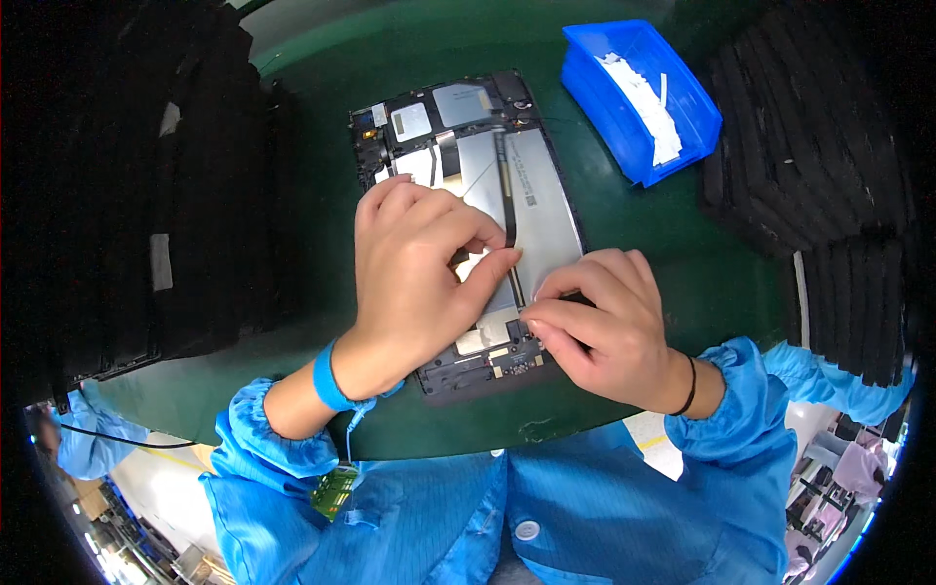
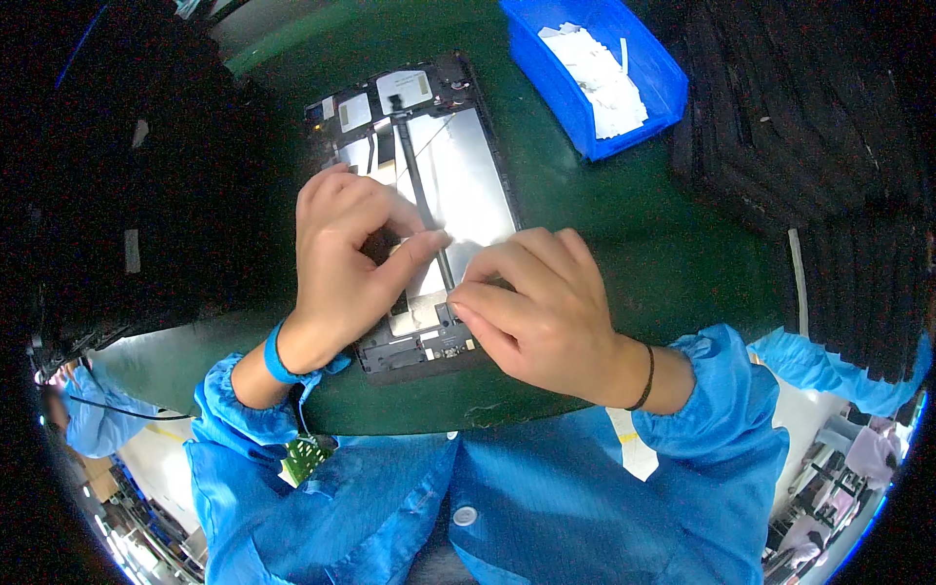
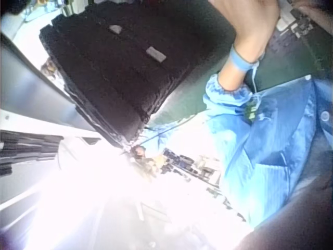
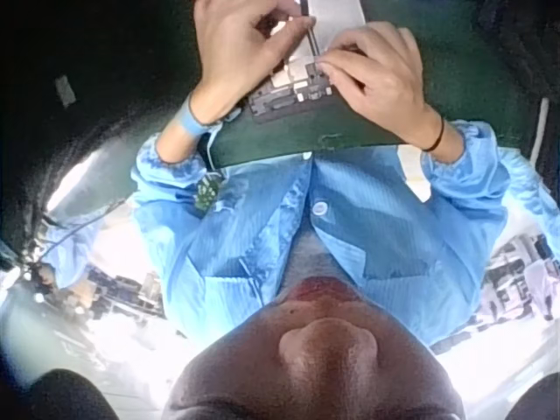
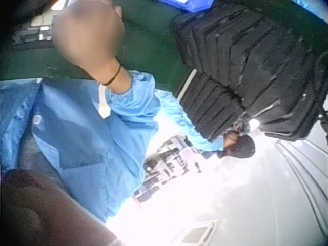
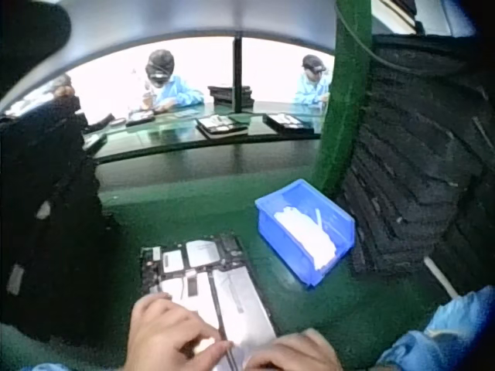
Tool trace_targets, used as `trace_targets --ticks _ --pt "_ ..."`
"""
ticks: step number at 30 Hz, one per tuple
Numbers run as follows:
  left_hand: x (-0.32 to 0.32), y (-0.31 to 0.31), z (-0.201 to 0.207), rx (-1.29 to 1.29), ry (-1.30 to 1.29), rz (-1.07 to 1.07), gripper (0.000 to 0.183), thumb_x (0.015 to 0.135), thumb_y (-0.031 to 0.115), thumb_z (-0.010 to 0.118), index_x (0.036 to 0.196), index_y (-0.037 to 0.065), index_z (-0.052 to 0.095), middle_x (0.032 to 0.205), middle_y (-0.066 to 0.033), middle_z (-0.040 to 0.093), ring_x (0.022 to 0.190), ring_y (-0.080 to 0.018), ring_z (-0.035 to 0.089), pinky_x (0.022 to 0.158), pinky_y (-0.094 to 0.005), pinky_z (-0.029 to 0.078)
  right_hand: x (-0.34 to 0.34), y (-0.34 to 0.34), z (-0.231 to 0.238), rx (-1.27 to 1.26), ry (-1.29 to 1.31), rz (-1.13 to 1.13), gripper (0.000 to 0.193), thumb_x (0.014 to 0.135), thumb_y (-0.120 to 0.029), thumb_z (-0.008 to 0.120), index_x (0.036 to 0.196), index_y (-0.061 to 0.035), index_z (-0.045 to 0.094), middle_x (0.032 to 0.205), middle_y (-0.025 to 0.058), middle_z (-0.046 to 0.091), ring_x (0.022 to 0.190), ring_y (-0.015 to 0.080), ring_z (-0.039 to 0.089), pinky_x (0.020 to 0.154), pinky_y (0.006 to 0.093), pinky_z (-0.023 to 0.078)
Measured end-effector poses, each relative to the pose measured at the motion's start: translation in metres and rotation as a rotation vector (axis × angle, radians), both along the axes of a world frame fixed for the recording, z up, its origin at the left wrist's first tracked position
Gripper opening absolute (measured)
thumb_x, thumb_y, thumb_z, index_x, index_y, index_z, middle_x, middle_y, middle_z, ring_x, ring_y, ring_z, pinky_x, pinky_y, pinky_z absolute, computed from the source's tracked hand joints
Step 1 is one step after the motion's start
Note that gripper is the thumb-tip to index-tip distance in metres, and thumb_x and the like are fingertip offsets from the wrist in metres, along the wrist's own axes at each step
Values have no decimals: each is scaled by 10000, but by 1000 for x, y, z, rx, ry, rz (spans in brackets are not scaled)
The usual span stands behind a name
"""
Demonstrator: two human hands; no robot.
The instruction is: The worker is connecting internal ribbon cables and assembling the housing for electronic tablet devices on a factory assembly line.
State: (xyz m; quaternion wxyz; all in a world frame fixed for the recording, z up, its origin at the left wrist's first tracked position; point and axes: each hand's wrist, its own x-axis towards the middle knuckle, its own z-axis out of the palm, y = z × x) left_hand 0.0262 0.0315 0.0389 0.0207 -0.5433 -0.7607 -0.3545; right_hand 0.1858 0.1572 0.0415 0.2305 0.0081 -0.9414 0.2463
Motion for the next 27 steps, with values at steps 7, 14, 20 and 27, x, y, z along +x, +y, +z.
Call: trace_targets --ticks 7,14,20,27 --pt "0 3 -3 25 -24 -2 127 655 133 775 662 133 648 660 10 554 765 -215 516 872 -385 345 2 2 -2 -32 8 0 92 698 -121 713 778 -126 668 847 -17 589 797 196 538 685 356 357" --pt "-5 1 -1 -5 -125 -47 209 657 168 789 646 91 596 679 -10 545 757 -226 518 823 -363 350 3 5 -2 -61 4 1 112 686 -137 728 785 -151 679 851 -28 594 800 191 536 692 359 357" --pt "-6 -1 -1 13 -102 -45 211 655 171 790 646 90 596 678 -13 539 758 -230 509 790 -361 342 1 1 1 -16 -17 -4 107 687 -136 731 779 -163 682 852 -38 599 804 189 538 695 355 359" --pt "-5 -1 1 -13 -57 -23 185 654 172 787 668 90 621 711 -22 552 791 -240 510 795 -362 340 -1 3 1 -92 -34 19 109 688 -121 735 781 -150 686 861 -32 606 808 190 535 703 353 354"
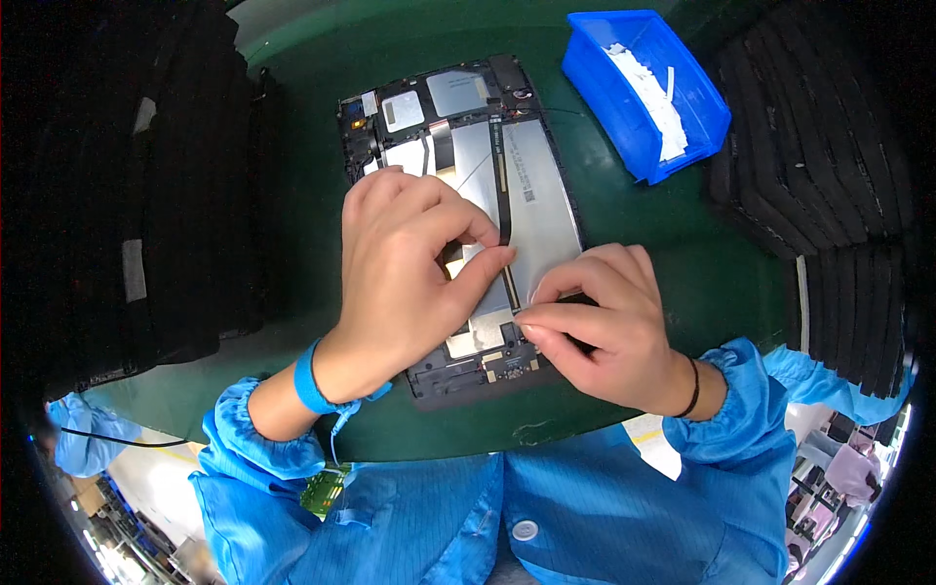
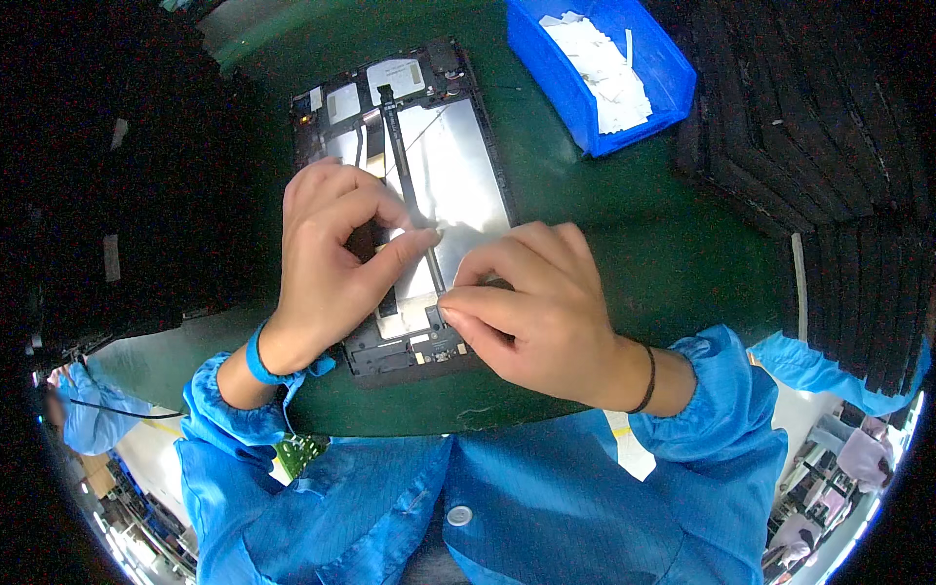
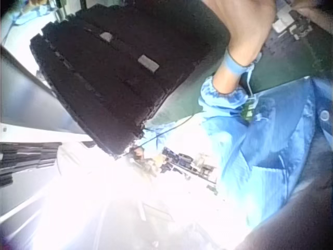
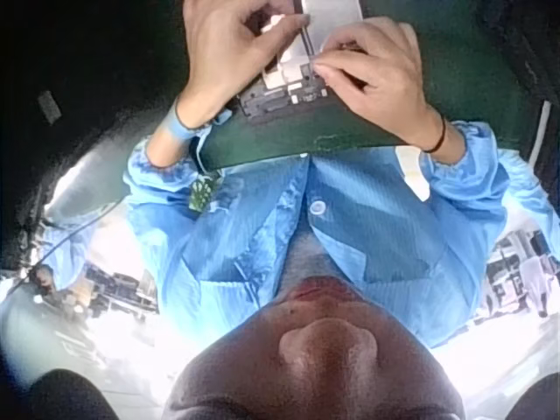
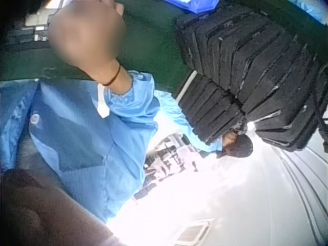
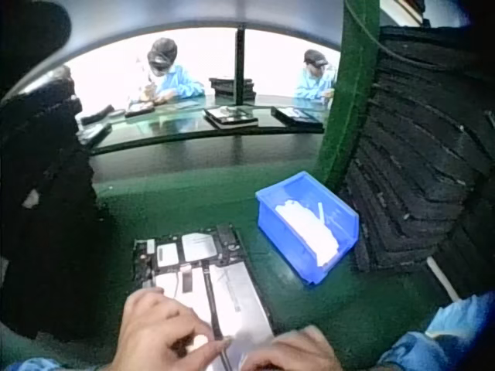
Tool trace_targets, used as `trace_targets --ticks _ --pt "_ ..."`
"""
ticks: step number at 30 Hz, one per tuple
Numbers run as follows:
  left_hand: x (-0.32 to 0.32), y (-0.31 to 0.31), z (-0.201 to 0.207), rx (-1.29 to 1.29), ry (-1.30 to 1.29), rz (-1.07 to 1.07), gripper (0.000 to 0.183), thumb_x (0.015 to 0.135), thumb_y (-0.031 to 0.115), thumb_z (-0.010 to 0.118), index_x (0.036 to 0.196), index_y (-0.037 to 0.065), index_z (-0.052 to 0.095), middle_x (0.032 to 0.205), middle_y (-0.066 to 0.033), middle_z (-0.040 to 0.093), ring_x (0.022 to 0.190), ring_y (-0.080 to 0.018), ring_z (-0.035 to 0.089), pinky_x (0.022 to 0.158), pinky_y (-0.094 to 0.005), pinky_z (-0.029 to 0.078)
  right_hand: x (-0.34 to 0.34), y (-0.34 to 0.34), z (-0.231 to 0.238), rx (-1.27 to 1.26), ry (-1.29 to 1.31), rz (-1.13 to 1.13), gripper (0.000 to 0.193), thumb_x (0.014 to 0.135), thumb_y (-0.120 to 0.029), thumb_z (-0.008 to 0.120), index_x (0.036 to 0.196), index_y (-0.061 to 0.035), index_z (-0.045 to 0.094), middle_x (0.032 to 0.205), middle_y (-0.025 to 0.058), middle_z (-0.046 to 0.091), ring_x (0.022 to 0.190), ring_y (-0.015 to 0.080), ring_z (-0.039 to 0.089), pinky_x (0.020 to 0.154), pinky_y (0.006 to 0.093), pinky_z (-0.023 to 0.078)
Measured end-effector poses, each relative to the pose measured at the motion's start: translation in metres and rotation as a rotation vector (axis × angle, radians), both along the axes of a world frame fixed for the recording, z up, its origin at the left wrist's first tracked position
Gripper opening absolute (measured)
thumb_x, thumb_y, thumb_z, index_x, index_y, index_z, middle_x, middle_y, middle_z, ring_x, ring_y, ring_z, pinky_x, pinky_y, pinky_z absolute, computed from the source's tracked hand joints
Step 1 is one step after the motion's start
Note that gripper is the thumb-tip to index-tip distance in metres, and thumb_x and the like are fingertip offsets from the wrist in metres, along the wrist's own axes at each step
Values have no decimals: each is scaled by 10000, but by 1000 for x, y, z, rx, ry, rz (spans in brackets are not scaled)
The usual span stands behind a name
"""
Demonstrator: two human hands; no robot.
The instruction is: The worker is connecting internal ribbon cables and assembling the housing for electronic tablet devices on a factory assembly line.
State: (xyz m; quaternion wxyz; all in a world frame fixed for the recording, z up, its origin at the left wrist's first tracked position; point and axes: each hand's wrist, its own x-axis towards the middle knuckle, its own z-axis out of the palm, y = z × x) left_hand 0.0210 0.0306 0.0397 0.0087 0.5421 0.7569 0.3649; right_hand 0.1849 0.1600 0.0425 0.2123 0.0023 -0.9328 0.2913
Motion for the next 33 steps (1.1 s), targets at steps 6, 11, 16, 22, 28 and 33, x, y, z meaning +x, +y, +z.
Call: trace_targets --ticks 6,11,16,22,28,33 --pt "0 0 -1 26 18 -3 189 645 184 796 688 88 639 748 -30 566 812 -249 509 796 -367 340 1 -2 0 14 1 -7 111 685 -118 735 781 -140 685 861 -31 606 816 191 536 704 353 352" --pt "3 -2 0 -13 22 19 190 644 186 798 688 91 640 752 -29 564 837 -255 509 816 -370 337 1 -3 -2 23 21 -10 119 679 -116 737 782 -142 683 860 -30 606 812 194 538 698 354 356" --pt "5 -2 1 -24 39 44 194 646 195 795 686 94 635 754 -29 562 857 -258 515 873 -388 339 2 -3 -1 25 22 -5 123 679 -114 738 785 -142 682 867 -32 604 811 195 541 693 355 361" --pt "6 5 0 -62 148 13 204 656 237 779 757 123 644 786 -43 546 860 -265 515 992 -459 324 6 -1 -3 -2 46 -37 103 679 -112 750 748 -153 686 839 -27 593 780 186 544 690 344 357" --pt "18 -8 11 -158 185 64 515 595 320 815 923 56 519 838 -70 501 890 -285 492 1076 -504 235 4 -5 -16 -41 185 -16 60 728 -153 718 734 -153 658 848 -18 547 839 171 518 717 336 340" --pt "34 -6 15 1 374 4 418 642 219 747 956 65 518 906 -98 524 974 -305 493 1090 -534 208 4 -3 -21 -59 227 -31 75 746 -163 698 714 -125 642 861 -6 551 860 185 510 744 338 353"
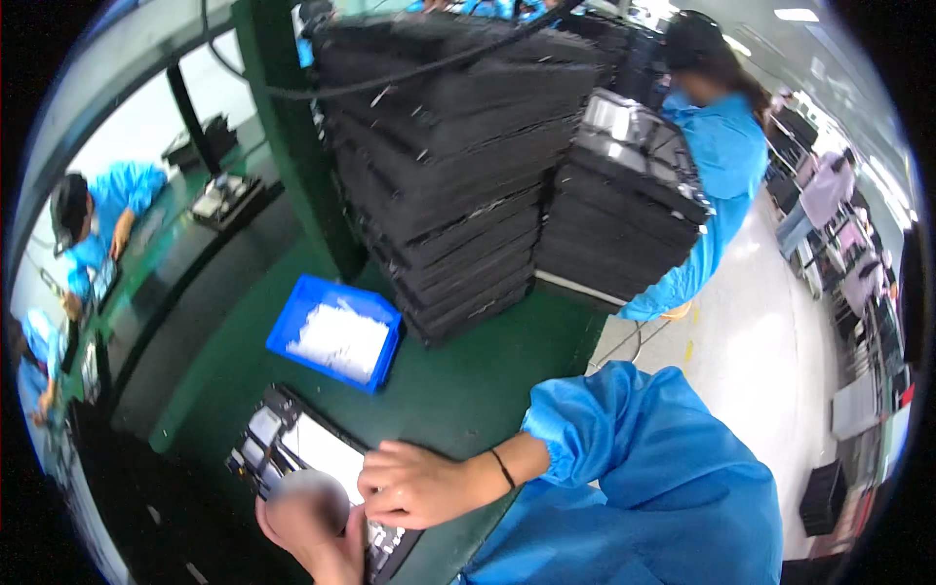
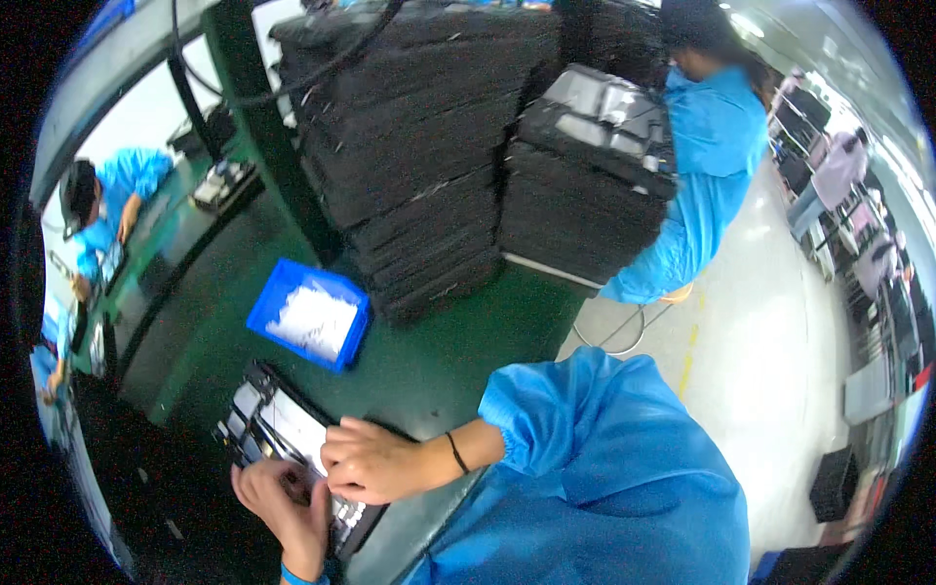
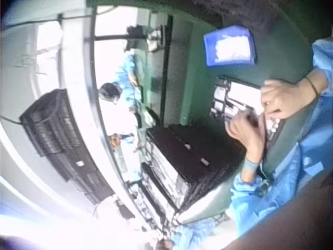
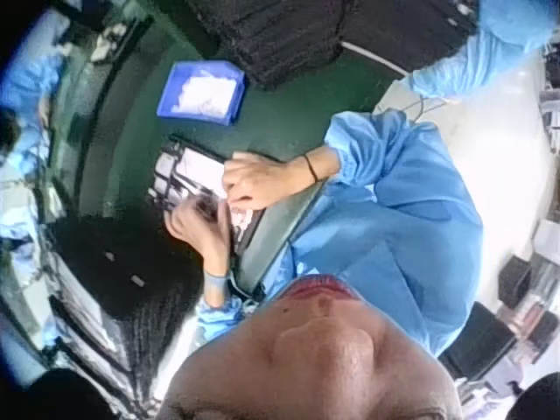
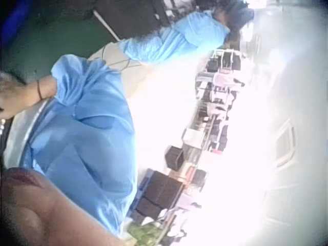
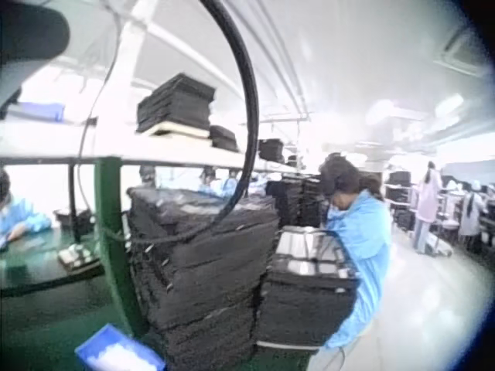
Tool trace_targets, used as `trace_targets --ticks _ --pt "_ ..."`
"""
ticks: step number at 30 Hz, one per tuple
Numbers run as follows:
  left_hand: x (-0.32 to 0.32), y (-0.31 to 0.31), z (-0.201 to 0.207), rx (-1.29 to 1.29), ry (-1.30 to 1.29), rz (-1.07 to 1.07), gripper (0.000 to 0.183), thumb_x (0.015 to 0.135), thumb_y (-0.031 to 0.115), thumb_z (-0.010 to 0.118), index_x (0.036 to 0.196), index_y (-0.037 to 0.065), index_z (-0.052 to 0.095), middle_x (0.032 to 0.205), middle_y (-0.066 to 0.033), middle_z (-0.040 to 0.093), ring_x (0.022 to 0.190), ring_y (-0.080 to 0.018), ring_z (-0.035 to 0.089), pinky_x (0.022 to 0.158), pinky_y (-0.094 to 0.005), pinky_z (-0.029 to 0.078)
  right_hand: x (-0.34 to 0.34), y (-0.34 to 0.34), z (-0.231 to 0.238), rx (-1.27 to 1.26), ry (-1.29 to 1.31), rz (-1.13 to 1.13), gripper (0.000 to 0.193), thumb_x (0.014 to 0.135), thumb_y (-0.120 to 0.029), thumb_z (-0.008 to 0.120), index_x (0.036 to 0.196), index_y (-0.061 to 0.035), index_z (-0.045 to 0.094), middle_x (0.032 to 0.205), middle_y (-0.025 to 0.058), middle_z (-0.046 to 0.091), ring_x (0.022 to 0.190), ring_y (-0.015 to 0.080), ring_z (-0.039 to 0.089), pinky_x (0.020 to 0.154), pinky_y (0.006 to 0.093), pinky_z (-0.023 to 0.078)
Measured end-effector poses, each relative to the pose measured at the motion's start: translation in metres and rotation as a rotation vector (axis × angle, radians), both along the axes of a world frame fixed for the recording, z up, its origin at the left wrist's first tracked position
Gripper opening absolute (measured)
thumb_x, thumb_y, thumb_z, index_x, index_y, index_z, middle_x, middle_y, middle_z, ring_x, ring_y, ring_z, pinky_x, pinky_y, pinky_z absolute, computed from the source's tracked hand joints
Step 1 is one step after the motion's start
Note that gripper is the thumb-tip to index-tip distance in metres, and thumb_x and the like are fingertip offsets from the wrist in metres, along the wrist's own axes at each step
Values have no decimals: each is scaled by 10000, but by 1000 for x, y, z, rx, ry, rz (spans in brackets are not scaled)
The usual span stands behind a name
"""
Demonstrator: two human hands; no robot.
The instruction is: The worker is connecting internal ribbon cables and assembling the housing for electronic tablet devices on a factory assembly line.
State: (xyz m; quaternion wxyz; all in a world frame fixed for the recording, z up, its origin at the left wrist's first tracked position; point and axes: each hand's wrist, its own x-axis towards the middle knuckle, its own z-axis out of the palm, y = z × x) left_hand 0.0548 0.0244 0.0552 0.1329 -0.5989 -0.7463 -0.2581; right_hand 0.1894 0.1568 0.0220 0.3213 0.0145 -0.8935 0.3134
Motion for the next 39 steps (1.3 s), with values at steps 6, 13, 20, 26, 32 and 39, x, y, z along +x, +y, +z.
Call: trace_targets --ticks 6,13,20,26,32,39 --pt "27 -19 6 -215 16 -147 440 896 224 574 1268 -6 527 1192 -188 597 1184 -367 510 1079 -531 232 -6 -3 -18 6 89 -17 132 718 -183 684 634 -104 619 820 33 557 871 218 511 752 364 368" --pt "15 -27 20 -299 133 -240 618 908 412 516 1327 -38 460 1235 -199 589 1290 -374 429 1119 -568 162 -3 -3 -11 71 111 -5 106 747 -167 673 667 -106 638 838 12 551 863 178 516 733 332 365" --pt "6 -22 22 -305 176 -186 517 921 341 503 1287 -24 503 1227 -234 579 1268 -392 441 1119 -554 184 -3 -4 -12 76 112 -20 83 739 -166 674 680 -111 659 826 11 552 863 177 517 732 330 366" --pt "20 -38 18 -267 124 -309 623 882 396 541 1308 -55 475 1248 -263 553 1251 -415 452 1119 -552 197 -9 -1 -16 73 135 22 108 754 -170 662 672 -102 649 816 25 548 862 191 512 738 339 361" --pt "2 -21 16 -268 189 -209 507 925 346 497 1269 -25 535 1179 -258 596 1214 -387 492 1130 -528 186 -11 -2 -18 92 109 -3 112 739 -184 667 670 -98 648 796 27 536 846 202 503 737 344 363" --pt "-11 -30 2 -278 -57 -190 481 959 307 450 1308 -17 513 1336 -224 511 1333 -375 367 1149 -515 119 -18 4 -20 35 143 61 101 718 -177 666 647 -109 646 765 28 542 817 214 506 728 352 366"
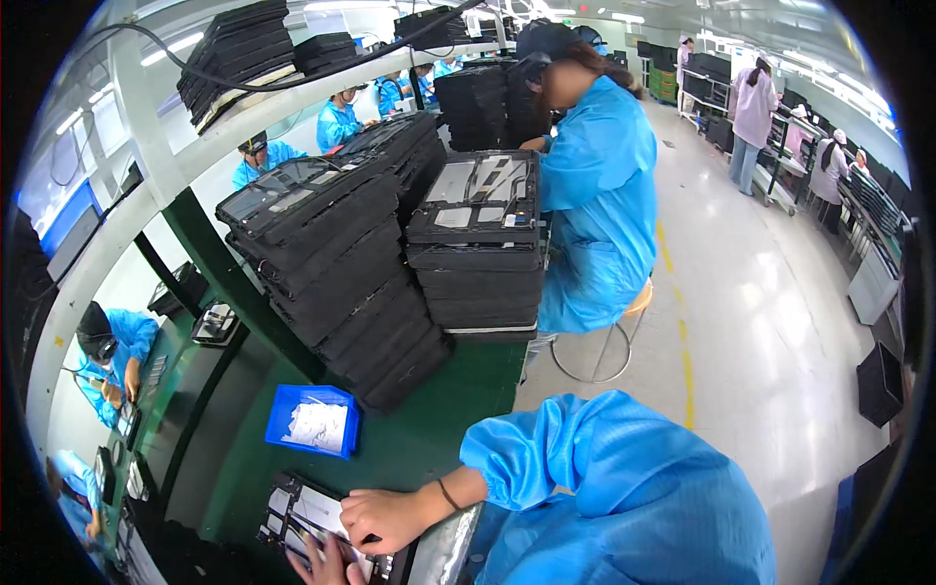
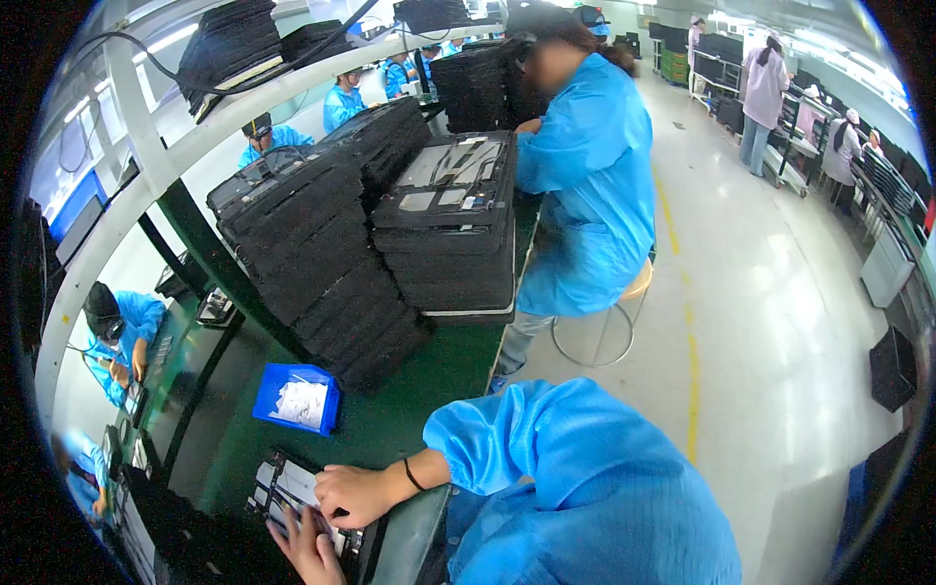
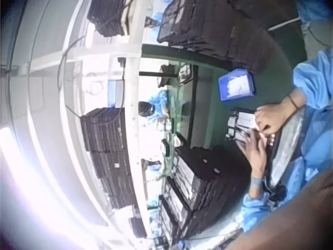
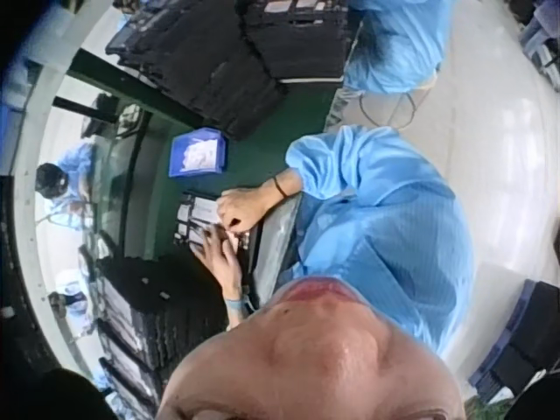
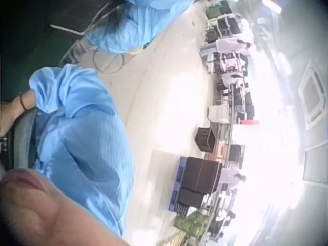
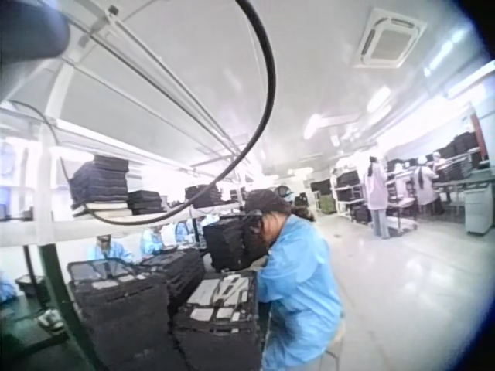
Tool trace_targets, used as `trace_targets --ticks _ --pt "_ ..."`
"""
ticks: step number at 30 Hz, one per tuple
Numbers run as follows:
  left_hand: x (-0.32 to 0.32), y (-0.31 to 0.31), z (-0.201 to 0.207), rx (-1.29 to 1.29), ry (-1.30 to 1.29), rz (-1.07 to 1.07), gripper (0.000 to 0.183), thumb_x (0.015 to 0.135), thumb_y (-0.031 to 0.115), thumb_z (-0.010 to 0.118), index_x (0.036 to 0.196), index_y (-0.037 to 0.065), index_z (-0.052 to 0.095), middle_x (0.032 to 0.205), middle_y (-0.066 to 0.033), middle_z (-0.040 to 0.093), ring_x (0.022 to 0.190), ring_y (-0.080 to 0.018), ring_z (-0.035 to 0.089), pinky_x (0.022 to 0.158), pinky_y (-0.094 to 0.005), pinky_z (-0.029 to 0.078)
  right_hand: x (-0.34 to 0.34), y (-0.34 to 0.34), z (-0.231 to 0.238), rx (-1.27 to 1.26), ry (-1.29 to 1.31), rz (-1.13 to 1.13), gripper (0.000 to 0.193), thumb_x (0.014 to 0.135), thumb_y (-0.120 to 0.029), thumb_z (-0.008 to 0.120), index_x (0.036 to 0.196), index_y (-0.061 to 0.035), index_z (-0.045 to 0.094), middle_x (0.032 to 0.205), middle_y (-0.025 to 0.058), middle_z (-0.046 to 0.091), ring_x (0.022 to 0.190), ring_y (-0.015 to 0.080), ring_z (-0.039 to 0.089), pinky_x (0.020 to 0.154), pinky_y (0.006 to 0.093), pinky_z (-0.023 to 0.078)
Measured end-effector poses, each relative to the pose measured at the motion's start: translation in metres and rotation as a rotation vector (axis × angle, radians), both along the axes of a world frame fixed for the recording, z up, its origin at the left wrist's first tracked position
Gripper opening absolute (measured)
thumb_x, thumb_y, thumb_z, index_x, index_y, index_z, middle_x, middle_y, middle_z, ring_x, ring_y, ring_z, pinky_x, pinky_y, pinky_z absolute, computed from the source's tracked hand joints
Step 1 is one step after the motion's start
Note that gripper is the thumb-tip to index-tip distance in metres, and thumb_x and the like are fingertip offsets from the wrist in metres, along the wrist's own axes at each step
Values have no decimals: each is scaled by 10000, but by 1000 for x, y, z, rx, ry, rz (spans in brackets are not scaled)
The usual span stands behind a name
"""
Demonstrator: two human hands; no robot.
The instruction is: The worker is connecting internal ribbon cables and assembling the housing for electronic tablet devices on a factory assembly line.
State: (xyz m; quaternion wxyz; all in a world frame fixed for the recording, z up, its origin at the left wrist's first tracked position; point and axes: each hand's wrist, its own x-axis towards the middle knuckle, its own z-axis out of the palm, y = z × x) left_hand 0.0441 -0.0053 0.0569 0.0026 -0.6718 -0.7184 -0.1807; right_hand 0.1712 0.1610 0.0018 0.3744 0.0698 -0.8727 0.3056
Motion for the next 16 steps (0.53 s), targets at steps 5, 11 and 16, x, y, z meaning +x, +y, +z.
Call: trace_targets --ticks 5,11,16 --pt "12 -27 -27 360 -430 226 596 1002 317 412 1475 -2 240 1552 -231 121 1435 -321 132 1160 -444 85 -2 20 9 -365 -83 73 80 817 -133 647 861 -75 681 893 41 614 918 235 537 781 327 437" --pt "-6 -45 -62 157 -795 414 663 1006 346 423 1499 2 145 1565 -209 89 1436 -303 121 1160 -391 114 -2 27 2 -239 -495 -358 498 886 -316 543 1246 26 499 1308 190 461 1264 313 362 1040 431 265" --pt "-62 -51 -114 61 -652 412 659 999 362 446 1514 75 153 1570 -198 79 1430 -332 142 1160 -384 102 -8 21 -6 -205 -602 -245 678 847 -399 590 1317 67 450 1441 207 365 1355 347 260 1063 460 221"
